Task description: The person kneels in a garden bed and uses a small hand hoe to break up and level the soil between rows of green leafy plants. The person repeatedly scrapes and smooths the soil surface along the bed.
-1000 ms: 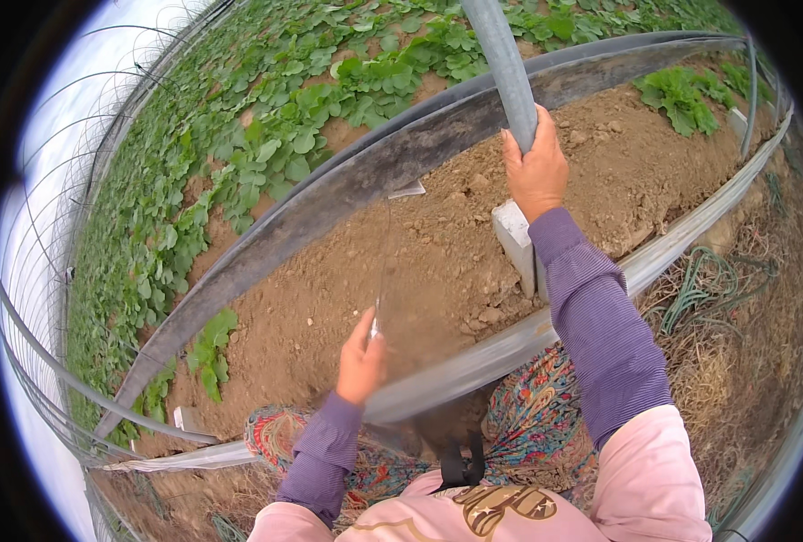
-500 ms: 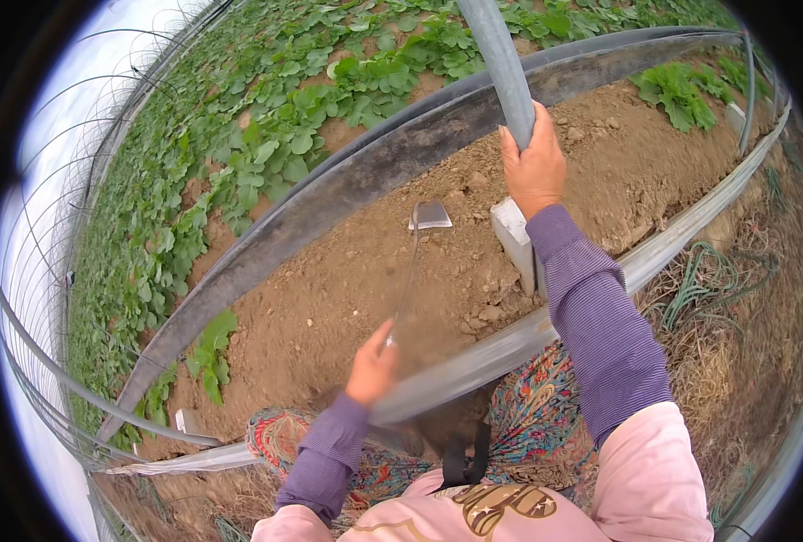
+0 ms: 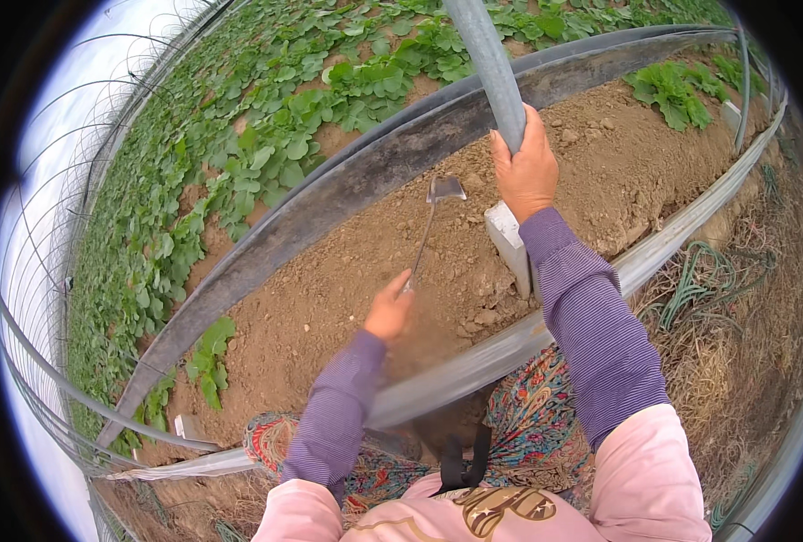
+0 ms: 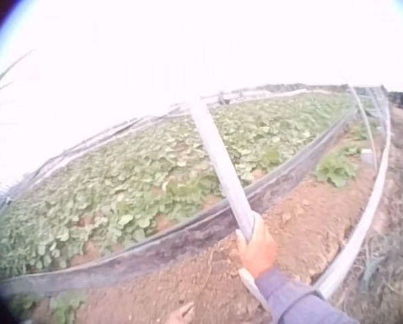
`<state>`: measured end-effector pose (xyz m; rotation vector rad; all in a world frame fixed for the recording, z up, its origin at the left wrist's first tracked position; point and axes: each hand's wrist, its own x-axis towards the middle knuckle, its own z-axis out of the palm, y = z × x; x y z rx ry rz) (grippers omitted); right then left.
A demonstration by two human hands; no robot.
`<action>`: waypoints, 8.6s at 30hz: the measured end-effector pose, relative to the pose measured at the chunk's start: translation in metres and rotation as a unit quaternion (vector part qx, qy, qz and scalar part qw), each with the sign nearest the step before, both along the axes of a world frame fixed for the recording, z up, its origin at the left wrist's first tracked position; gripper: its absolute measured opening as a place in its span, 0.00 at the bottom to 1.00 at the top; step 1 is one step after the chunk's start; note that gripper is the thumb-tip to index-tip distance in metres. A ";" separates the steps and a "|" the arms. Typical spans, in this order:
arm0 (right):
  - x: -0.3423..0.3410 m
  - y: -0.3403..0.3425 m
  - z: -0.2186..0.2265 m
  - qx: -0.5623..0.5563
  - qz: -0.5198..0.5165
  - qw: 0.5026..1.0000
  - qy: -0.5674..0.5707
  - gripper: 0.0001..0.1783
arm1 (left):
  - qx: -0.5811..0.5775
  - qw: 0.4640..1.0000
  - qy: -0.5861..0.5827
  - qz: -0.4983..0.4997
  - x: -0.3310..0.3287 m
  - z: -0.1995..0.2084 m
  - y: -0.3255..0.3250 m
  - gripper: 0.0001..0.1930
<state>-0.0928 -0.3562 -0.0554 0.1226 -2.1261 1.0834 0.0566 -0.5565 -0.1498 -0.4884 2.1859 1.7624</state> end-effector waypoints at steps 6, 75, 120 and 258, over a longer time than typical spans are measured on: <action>0.001 0.000 0.002 -0.007 0.002 1.000 0.004 0.26 | -0.024 0.999 0.021 0.014 0.006 0.014 0.012 0.21; 0.003 -0.009 -0.003 0.029 -0.051 0.998 -0.019 0.27 | -0.134 0.963 -0.090 0.215 0.102 -0.007 -0.206 0.22; -0.012 0.010 -0.013 0.066 -0.066 0.996 -0.011 0.30 | -0.181 0.922 -0.080 0.332 0.240 -0.012 -0.288 0.20; -0.003 -0.001 -0.006 0.071 -0.086 0.994 -0.014 0.28 | -0.055 0.989 -0.025 0.132 0.131 0.034 -0.170 0.20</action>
